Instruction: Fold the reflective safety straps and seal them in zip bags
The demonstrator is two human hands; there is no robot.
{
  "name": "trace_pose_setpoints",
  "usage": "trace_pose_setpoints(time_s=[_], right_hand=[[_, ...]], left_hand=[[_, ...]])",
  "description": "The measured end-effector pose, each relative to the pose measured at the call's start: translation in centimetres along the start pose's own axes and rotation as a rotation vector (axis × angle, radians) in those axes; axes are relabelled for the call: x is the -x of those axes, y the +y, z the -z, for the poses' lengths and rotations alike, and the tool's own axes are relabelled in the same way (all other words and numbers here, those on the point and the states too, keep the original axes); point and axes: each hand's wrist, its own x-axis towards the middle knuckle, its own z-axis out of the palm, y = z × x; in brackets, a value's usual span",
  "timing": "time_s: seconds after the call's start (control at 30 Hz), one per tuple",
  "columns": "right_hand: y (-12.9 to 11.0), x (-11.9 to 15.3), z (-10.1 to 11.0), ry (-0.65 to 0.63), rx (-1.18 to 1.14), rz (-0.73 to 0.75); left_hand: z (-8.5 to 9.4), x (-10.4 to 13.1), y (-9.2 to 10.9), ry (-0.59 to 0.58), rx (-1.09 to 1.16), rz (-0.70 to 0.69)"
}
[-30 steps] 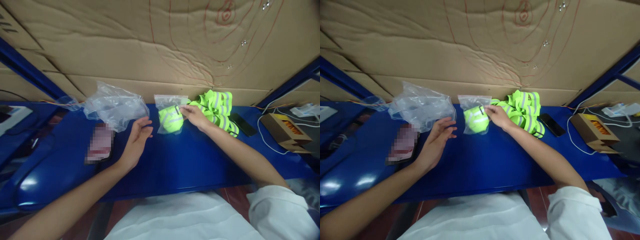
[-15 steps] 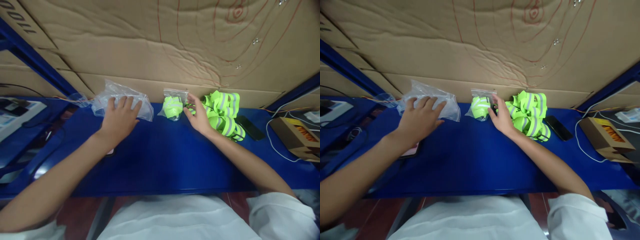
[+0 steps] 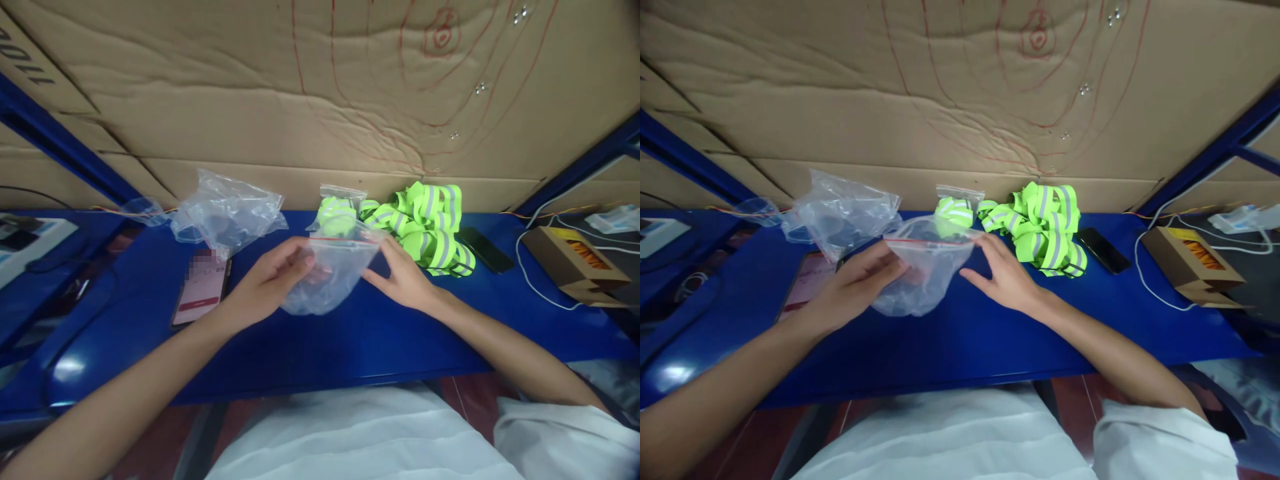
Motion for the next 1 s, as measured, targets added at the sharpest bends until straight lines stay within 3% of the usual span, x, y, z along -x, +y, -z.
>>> trace_pose_setpoints(time_s=[0.07, 0.13, 0.2, 0.27, 0.43, 0.6, 0.67, 0.77, 0.9, 1.0], right_hand=[[1.4, 0.1, 1.5, -0.042, 0.312, -0.048], [3.4, 0.0, 2.8, -0.055, 0.563, -0.163], [5.4, 0.0, 3.6, -0.07, 0.709, -0.289], [6.9, -0.1, 3.8, -0.115, 0.764, -0.376], [7.0, 0.5, 5.5, -0.222, 0.643, -0.396], [5.2, 1.6, 8.0, -0.472, 0.668, -0.514], [4.2, 1.4, 7.9, -0.439, 0.725, -0.534], [2.3, 0.5, 7.1, -0.245, 0.617, -0.539], [-0.4, -0.4, 4.7, 0.07, -0.022, -0.492], [-1.7, -0.4, 1.8, -0.011, -0.55, -0.431]], left_hand=[[1.0, -0.4, -0.9, 0.199, -0.271, -0.128], [2.6, -1.1, -1.6, 0.28, -0.648, -0.239], [3.9, -1.7, -2.3, 0.237, -0.871, -0.243], [4.3, -1.9, -3.1, 0.188, -0.893, -0.224], [1.3, -0.1, -4.9, 0.024, -0.904, -0.269], [-3.3, 2.9, -4.5, -0.124, -0.989, -0.351], [-4.8, 3.5, -3.9, -0.147, -0.905, -0.342], [-6.3, 3.4, -3.2, -0.193, -0.556, -0.229], [-7.7, 2.1, -3.5, -0.214, 0.109, 0.049], [-8.8, 1.2, -4.5, -0.171, 0.421, 0.105]])
